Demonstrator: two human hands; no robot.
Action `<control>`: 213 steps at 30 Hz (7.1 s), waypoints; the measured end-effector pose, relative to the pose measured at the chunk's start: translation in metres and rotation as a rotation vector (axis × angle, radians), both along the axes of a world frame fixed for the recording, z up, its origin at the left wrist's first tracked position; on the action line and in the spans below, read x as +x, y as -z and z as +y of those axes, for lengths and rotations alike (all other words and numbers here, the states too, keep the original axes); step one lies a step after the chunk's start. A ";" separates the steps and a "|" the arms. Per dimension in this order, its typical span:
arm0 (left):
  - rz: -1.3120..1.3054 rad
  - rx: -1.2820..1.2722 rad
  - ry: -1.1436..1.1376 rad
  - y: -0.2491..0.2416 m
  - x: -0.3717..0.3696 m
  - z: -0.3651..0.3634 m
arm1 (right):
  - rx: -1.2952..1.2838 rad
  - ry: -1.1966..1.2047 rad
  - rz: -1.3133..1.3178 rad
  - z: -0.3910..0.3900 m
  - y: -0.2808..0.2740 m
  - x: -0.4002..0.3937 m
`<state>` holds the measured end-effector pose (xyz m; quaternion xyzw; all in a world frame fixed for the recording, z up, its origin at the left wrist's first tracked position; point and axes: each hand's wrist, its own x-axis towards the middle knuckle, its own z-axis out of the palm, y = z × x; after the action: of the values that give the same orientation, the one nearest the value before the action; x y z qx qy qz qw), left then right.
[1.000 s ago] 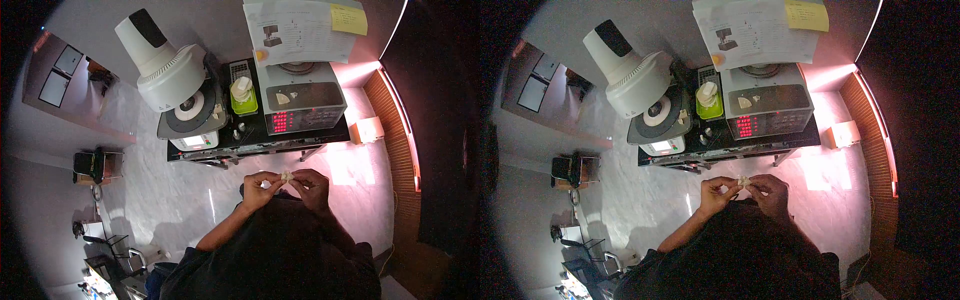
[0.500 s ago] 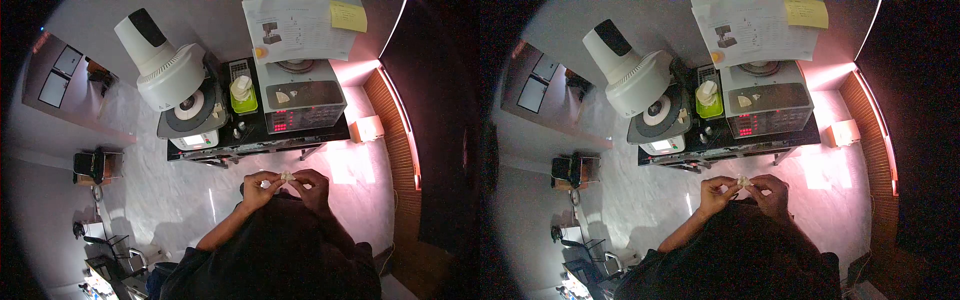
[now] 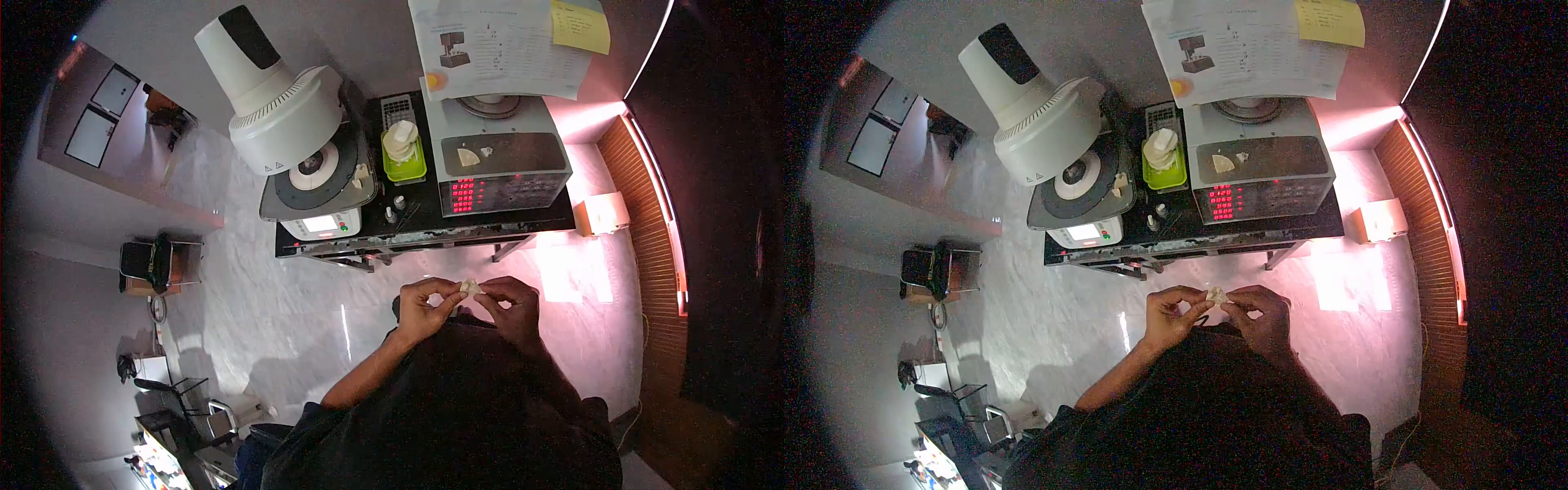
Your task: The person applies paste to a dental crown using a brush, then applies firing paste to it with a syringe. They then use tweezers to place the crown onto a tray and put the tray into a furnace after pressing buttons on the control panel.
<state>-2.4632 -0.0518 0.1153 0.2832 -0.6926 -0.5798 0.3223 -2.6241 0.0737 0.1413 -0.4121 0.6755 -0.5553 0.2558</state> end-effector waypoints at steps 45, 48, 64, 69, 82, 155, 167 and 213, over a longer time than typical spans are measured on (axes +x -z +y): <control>-0.195 -0.042 0.097 0.001 -0.002 -0.028 | -0.074 0.148 0.200 -0.001 -0.015 -0.010; -0.454 -0.321 0.106 0.059 0.006 -0.062 | -0.067 0.181 0.213 -0.001 -0.011 -0.017; -1.211 -0.293 0.198 0.194 -0.044 -0.120 | -0.051 0.398 0.395 -0.026 -0.025 -0.121; -1.195 -0.322 0.125 0.214 -0.056 -0.111 | -0.061 0.446 0.306 -0.062 -0.030 -0.149; -0.968 -0.266 0.091 0.199 -0.027 -0.106 | -0.049 0.470 0.393 -0.143 -0.016 -0.197; -0.966 -0.204 0.113 0.192 -0.027 -0.108 | -0.154 0.558 0.516 -0.300 0.007 -0.310; -0.961 -0.187 0.116 0.191 -0.028 -0.108 | -0.168 0.506 0.477 -0.307 -0.005 -0.295; -0.950 -0.198 0.075 0.202 -0.030 -0.105 | 0.023 0.588 0.840 -0.290 -0.017 -0.261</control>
<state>-2.4932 -0.1565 -0.0870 0.4592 -0.8248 -0.3290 -0.0251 -2.8847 -0.2167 0.1583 -0.3894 0.8135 -0.3828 -0.2000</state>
